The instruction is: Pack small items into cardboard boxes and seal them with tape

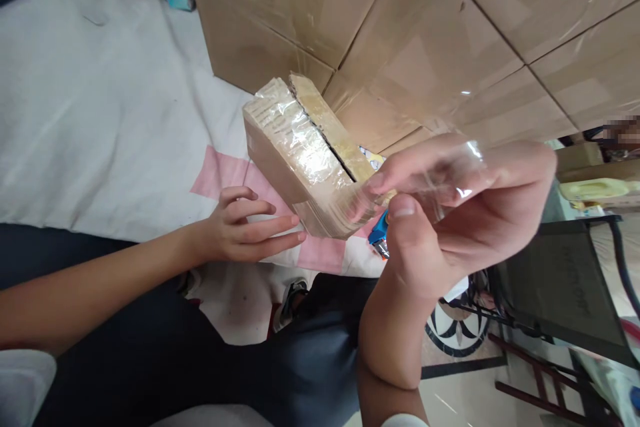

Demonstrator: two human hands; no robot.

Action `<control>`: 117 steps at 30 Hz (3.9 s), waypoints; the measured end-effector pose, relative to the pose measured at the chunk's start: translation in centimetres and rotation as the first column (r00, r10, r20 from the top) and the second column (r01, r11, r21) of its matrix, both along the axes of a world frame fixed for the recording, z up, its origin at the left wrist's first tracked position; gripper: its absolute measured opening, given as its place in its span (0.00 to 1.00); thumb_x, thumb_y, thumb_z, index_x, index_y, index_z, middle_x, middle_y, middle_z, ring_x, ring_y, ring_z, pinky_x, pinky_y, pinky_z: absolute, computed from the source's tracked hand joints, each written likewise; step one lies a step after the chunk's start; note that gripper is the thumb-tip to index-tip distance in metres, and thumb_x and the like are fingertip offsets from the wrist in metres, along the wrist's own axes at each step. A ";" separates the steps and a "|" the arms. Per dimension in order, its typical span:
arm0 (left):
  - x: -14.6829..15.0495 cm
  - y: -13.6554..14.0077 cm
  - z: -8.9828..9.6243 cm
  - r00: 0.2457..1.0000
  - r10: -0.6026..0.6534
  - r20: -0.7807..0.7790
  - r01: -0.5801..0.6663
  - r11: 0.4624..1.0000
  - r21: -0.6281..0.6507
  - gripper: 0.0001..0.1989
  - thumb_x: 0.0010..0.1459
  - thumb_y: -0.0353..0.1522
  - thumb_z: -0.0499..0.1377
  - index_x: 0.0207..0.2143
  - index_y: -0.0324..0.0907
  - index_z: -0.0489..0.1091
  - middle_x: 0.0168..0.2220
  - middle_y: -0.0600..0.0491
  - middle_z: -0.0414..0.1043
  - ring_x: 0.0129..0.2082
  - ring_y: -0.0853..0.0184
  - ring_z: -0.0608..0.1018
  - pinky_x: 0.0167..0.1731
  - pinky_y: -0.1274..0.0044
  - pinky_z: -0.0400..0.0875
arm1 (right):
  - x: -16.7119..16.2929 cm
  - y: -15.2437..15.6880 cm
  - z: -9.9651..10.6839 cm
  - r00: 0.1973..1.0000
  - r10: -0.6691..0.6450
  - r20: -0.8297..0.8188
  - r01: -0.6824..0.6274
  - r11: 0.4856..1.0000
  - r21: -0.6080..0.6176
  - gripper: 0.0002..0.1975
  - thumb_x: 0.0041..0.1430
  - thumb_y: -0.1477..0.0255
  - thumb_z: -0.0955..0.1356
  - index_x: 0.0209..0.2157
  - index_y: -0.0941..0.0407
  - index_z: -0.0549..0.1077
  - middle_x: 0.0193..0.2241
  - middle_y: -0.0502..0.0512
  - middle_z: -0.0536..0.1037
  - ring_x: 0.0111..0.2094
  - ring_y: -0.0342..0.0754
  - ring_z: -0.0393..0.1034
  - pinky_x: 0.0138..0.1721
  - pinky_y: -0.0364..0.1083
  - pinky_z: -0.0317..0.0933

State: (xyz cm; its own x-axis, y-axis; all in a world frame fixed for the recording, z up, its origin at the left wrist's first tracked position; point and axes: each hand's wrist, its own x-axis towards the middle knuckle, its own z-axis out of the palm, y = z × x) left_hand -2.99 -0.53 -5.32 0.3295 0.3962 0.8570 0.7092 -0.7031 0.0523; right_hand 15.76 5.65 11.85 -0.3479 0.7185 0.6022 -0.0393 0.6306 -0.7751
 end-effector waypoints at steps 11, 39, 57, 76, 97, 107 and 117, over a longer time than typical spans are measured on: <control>0.2 0.1 0.0 0.988 0.121 -0.094 -0.111 0.988 0.105 0.20 0.59 0.36 0.66 0.53 0.64 0.73 0.59 0.69 0.73 0.46 0.66 0.72 0.47 0.69 0.66 | -1.5 1.8 -0.6 0.982 0.012 -0.187 0.035 0.969 0.245 0.16 0.45 0.82 0.75 0.32 0.52 0.70 0.24 0.48 0.79 0.18 0.45 0.67 0.10 0.47 0.61; 0.4 0.2 1.0 0.995 0.025 -0.093 -0.028 0.999 -0.032 0.22 0.61 0.33 0.64 0.57 0.57 0.70 0.61 0.62 0.72 0.47 0.66 0.72 0.45 0.70 0.65 | -2.1 2.1 -0.8 0.989 -0.056 -0.137 0.100 0.936 0.338 0.17 0.45 0.81 0.76 0.32 0.47 0.73 0.21 0.44 0.72 0.19 0.46 0.65 0.15 0.50 0.66; 0.6 0.0 1.4 0.988 0.042 -0.151 -0.044 0.999 -0.015 0.19 0.64 0.33 0.60 0.57 0.54 0.70 0.64 0.61 0.67 0.50 0.66 0.72 0.44 0.71 0.66 | -2.4 1.9 -0.7 0.985 -0.046 -0.164 0.092 0.954 0.287 0.18 0.43 0.83 0.76 0.31 0.48 0.73 0.20 0.43 0.70 0.21 0.46 0.67 0.18 0.51 0.70; 0.3 0.2 1.2 0.982 0.123 -0.143 -0.130 0.991 -0.034 0.17 0.63 0.33 0.59 0.54 0.50 0.73 0.64 0.62 0.67 0.49 0.63 0.73 0.46 0.69 0.66 | -2.2 2.9 -1.5 0.980 -0.006 -0.200 0.060 0.962 0.266 0.16 0.45 0.82 0.73 0.32 0.47 0.74 0.23 0.41 0.77 0.19 0.43 0.64 0.13 0.46 0.64; 0.9 0.5 0.8 0.990 0.064 -0.127 -0.070 0.996 -0.046 0.06 0.62 0.32 0.60 0.41 0.47 0.76 0.60 0.58 0.73 0.45 0.62 0.74 0.41 0.68 0.66 | -2.5 3.0 -4.2 0.973 0.042 -0.225 -0.053 0.998 -0.045 0.07 0.51 0.62 0.71 0.31 0.43 0.69 0.26 0.50 0.70 0.22 0.50 0.62 0.12 0.47 0.53; 0.8 0.9 0.3 0.978 0.186 -0.098 -0.193 0.979 -0.071 0.10 0.60 0.31 0.61 0.44 0.42 0.75 0.61 0.47 0.71 0.48 0.56 0.73 0.41 0.65 0.68 | -3.2 2.9 -5.6 0.981 0.076 -0.181 -0.077 0.997 -0.001 0.13 0.57 0.57 0.67 0.37 0.47 0.60 0.28 0.48 0.68 0.25 0.46 0.64 0.22 0.45 0.62; 0.4 1.3 0.1 0.991 0.109 -0.073 -0.120 0.980 -0.158 0.09 0.60 0.31 0.60 0.43 0.46 0.74 0.64 0.50 0.68 0.50 0.55 0.73 0.41 0.64 0.67 | -1.8 2.7 -3.0 0.965 -0.011 -0.261 0.011 1.000 0.000 0.08 0.54 0.66 0.69 0.33 0.46 0.64 0.26 0.49 0.70 0.25 0.49 0.66 0.15 0.46 0.57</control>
